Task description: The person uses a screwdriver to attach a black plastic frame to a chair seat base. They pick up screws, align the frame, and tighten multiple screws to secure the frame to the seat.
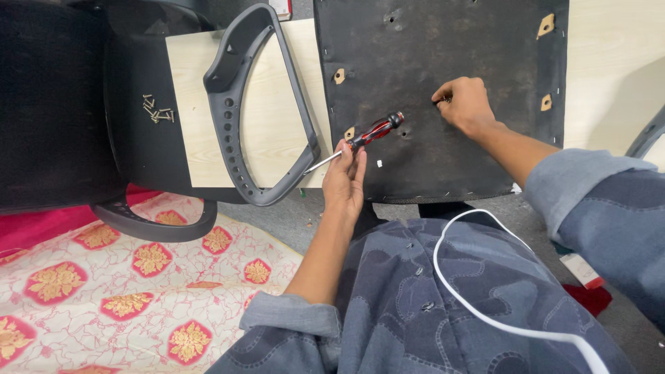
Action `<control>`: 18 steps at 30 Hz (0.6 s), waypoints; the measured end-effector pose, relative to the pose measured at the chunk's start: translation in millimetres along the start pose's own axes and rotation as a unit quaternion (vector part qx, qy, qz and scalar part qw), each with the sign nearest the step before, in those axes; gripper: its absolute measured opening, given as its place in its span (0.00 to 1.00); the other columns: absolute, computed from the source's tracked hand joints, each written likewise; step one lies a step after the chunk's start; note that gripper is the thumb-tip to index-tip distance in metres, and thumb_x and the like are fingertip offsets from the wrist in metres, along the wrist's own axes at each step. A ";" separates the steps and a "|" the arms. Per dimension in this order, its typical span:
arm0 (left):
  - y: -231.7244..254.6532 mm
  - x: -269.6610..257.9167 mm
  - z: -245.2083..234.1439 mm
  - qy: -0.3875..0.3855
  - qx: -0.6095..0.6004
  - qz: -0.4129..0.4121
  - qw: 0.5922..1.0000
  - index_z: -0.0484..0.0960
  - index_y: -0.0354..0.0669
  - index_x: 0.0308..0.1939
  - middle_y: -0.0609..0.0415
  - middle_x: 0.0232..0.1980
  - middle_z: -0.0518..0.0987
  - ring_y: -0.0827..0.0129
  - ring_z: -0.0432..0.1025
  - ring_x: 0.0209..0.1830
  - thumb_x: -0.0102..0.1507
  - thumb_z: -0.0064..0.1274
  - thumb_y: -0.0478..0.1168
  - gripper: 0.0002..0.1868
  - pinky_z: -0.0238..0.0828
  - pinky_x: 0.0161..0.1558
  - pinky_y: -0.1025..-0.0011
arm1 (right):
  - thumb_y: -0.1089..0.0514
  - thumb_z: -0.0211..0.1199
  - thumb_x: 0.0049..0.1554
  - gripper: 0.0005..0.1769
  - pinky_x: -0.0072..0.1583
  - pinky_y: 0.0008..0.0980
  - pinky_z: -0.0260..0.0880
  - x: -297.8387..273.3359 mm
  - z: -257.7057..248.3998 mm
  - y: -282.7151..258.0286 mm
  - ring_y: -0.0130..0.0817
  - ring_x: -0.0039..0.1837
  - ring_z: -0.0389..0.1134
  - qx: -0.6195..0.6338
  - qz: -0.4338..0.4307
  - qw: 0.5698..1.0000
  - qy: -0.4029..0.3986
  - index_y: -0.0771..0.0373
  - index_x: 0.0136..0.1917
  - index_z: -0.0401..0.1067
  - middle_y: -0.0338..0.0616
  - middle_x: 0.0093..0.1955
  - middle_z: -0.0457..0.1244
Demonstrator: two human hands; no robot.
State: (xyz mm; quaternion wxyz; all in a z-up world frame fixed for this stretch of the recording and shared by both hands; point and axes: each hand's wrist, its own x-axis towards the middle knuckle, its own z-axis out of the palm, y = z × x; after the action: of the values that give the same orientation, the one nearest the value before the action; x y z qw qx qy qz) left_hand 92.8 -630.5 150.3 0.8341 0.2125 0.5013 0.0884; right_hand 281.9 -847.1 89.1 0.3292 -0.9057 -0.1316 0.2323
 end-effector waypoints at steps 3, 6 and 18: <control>3.0 0.7 3.0 -0.003 -0.005 0.000 1.000 0.75 0.31 0.63 0.48 0.55 0.79 0.62 0.78 0.53 0.64 0.58 0.36 0.23 0.79 0.60 0.68 | 0.69 0.68 0.54 0.11 0.57 0.37 0.75 0.4 -2.2 0.4 0.44 0.50 0.75 -0.026 -0.041 0.999 0.009 0.63 0.50 0.83 0.55 0.50 0.72; 6.9 0.6 5.6 -0.001 -0.014 -0.004 1.000 0.76 0.31 0.62 0.48 0.55 0.79 0.62 0.78 0.53 0.64 0.58 0.36 0.23 0.79 0.60 0.69 | 0.69 0.67 0.53 0.13 0.57 0.38 0.75 -0.5 -7.3 -1.1 0.43 0.51 0.75 -0.011 -0.026 1.000 -0.006 0.62 0.52 0.83 0.53 0.52 0.72; 7.2 -2.4 18.6 -0.016 -0.018 0.008 1.000 0.77 0.32 0.61 0.47 0.56 0.79 0.62 0.78 0.54 0.64 0.57 0.34 0.21 0.78 0.60 0.69 | 0.73 0.59 0.55 0.20 0.62 0.36 0.73 -19.5 -16.2 4.4 0.44 0.58 0.74 0.058 -0.054 0.996 0.040 0.62 0.58 0.79 0.54 0.56 0.72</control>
State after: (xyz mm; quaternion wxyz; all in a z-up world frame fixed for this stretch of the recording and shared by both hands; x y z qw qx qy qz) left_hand 108.4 -629.9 163.0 0.8450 0.2029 0.4844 0.1009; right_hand 273.8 -866.7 103.6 0.3982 -0.8854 -0.1530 0.1846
